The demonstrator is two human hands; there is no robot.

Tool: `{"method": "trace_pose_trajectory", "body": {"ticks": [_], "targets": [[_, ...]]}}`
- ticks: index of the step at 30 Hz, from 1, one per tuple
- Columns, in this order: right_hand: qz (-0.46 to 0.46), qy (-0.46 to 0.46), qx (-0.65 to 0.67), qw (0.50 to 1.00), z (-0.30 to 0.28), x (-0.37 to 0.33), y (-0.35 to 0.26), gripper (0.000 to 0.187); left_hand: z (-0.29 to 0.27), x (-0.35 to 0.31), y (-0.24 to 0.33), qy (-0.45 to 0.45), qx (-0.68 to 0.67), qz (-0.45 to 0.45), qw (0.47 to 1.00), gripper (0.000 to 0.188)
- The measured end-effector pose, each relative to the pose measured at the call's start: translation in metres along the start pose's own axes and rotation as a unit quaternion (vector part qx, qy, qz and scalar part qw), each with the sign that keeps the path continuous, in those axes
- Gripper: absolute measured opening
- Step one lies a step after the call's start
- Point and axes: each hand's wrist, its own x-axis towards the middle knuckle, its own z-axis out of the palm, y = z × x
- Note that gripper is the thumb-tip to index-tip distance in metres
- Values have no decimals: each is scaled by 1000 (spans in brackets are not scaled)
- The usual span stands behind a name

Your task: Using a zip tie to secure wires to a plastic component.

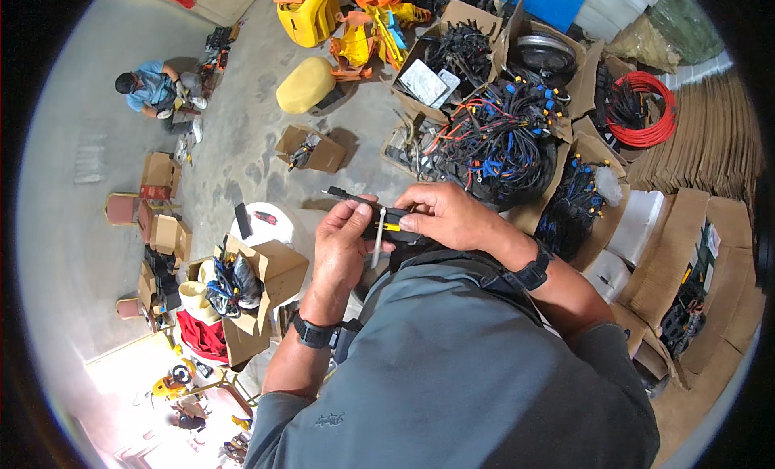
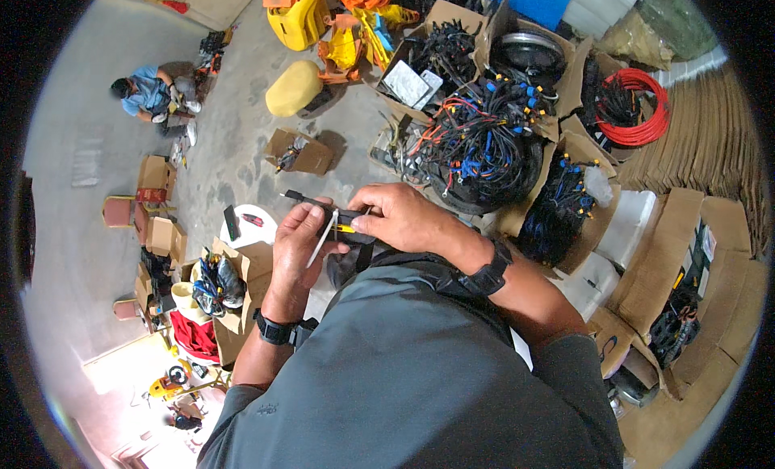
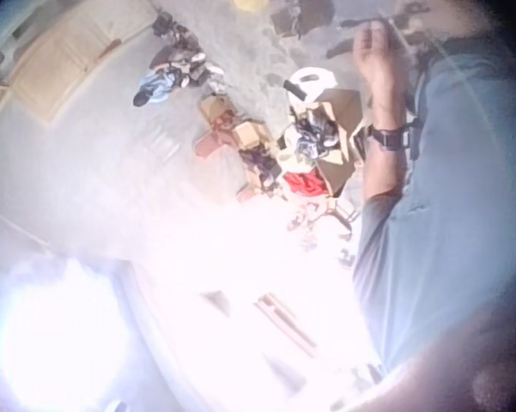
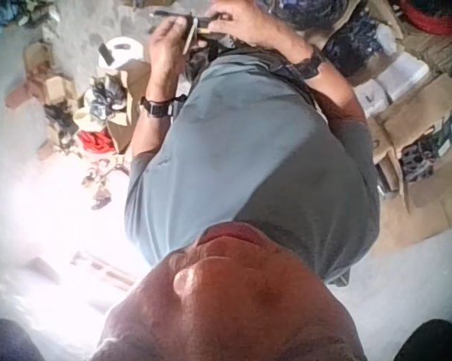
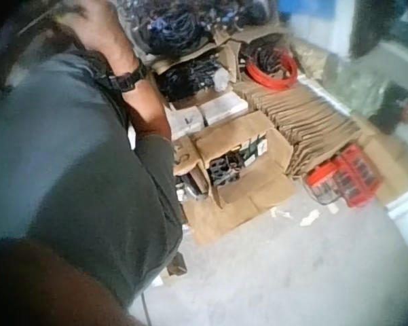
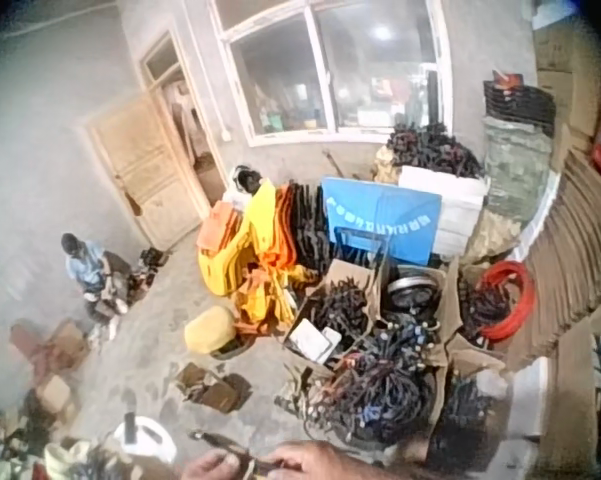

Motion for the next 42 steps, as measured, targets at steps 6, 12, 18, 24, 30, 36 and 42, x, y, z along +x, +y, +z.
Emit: {"method": "trace_pose_trajectory", "body": {"ticks": [6,12,18,24,30,36,42], "targets": [[-18,2,46,999,-2,3,16,19,-6,-2,-3,-8,88,-25,996,17],[9,-11,-30,999,-8,-2,6,16,-5,-7,-2,14,81,17,996,16],[29,-25,-6,999,-9,-4,-2,20,-9,-9,-5,-4,83,34,996,15],[26,-29,125,991,-8,-4,1,19,-7,-8,-3,-21,81,52,995,14],[34,-14,87,996,-7,-3,1,20,-4,-4,-4,26,49,59,997,14],[26,-9,44,999,-10,-4,0,25,0,-6,2,42,65,69,995,13],[35,0,34,999,-20,-9,1,27,-10,-14,12,185,481,359,778,20]]}}
